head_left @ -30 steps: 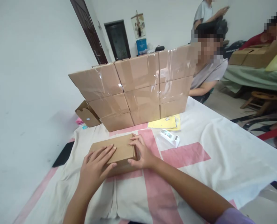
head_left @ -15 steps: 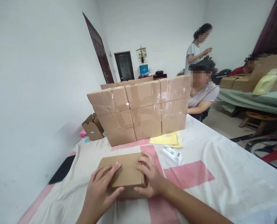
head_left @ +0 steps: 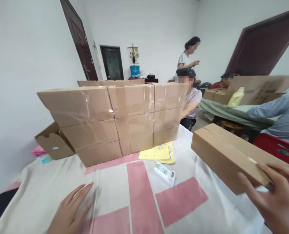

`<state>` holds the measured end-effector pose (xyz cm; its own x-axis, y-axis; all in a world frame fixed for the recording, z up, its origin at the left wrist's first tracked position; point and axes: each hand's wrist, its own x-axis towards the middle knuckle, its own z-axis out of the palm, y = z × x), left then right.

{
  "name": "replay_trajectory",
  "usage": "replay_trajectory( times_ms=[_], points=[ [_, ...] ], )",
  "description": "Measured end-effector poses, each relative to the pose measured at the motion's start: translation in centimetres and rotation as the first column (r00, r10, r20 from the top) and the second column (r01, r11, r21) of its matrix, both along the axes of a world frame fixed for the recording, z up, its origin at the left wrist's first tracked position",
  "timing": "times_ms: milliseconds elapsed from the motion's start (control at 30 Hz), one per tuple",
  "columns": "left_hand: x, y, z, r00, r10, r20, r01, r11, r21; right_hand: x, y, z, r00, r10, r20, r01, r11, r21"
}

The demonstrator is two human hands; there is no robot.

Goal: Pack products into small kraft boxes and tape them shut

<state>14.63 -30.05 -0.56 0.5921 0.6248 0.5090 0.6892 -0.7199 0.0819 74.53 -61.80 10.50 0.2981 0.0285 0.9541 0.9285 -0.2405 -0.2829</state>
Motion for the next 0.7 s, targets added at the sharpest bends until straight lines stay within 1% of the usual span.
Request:
replay_trajectory(
  times_ms=[33, 67, 100, 167, 233, 300, 367, 433, 500, 567, 633, 700],
  points=[
    [0.0, 0.2, -1.0, 1.000, -0.003, -0.010, 0.002, 1.000, -0.022, 1.6, 1.7, -0.6, 0.998, -0.036, 0.055, 0.038, 0.999, -0.038],
    [-0.1, 0.3, -1.8, 1.000, -0.006, -0.019, 0.005, 0.999, -0.042, 3.1, 3.6, -1.3, 0.996, -0.051, 0.071, 0.057, 0.995, -0.086],
    [-0.2, 0.2, -2.5, 1.000, -0.011, -0.028, 0.009, 0.998, -0.057, 4.2, 5.6, -2.2, 0.994, -0.084, 0.073, 0.091, 0.990, -0.105],
    [-0.6, 0.0, -3.2, 0.999, -0.012, -0.040, 0.009, 0.997, -0.083, 6.0, 9.7, -4.1, 0.989, -0.145, 0.038, 0.149, 0.974, -0.173],
    [-1.0, -0.2, -3.2, 0.999, -0.001, -0.042, -0.004, 0.994, -0.109, 7.2, 13.7, -5.6, 0.981, -0.191, 0.012, 0.189, 0.960, -0.207],
    [-1.3, -0.3, -2.9, 0.999, 0.016, -0.029, -0.020, 0.990, -0.136, 7.9, 17.4, -6.4, 0.979, -0.203, 0.010, 0.200, 0.952, -0.232],
    [-1.3, -0.3, -2.4, 1.000, 0.023, -0.003, -0.023, 0.989, -0.149, 8.5, 20.7, -6.6, 0.981, -0.194, -0.001, 0.187, 0.947, -0.260],
    [-1.1, -0.2, -1.9, 1.000, 0.028, 0.010, -0.026, 0.987, -0.160, 8.8, 23.4, -6.5, 0.982, -0.185, -0.023, 0.171, 0.943, -0.285],
    [-1.0, -0.4, -1.5, 1.000, 0.020, 0.010, -0.018, 0.988, -0.156, 8.8, 25.2, -6.3, 0.982, -0.184, -0.048, 0.160, 0.934, -0.319],
    [-1.4, -0.9, -1.1, 1.000, 0.001, 0.014, 0.001, 0.991, -0.131, 8.3, 25.8, -6.0, 0.985, -0.157, -0.073, 0.120, 0.921, -0.371],
    [-2.6, -1.7, -0.7, 0.999, -0.030, 0.034, 0.033, 0.995, -0.091, 7.3, 25.3, -5.6, 0.989, -0.113, -0.095, 0.066, 0.912, -0.406],
    [-4.7, -2.2, -0.3, 0.996, -0.062, 0.065, 0.066, 0.996, -0.058, 5.5, 24.2, -5.0, 0.992, -0.076, -0.102, 0.029, 0.917, -0.398]
  ],
)
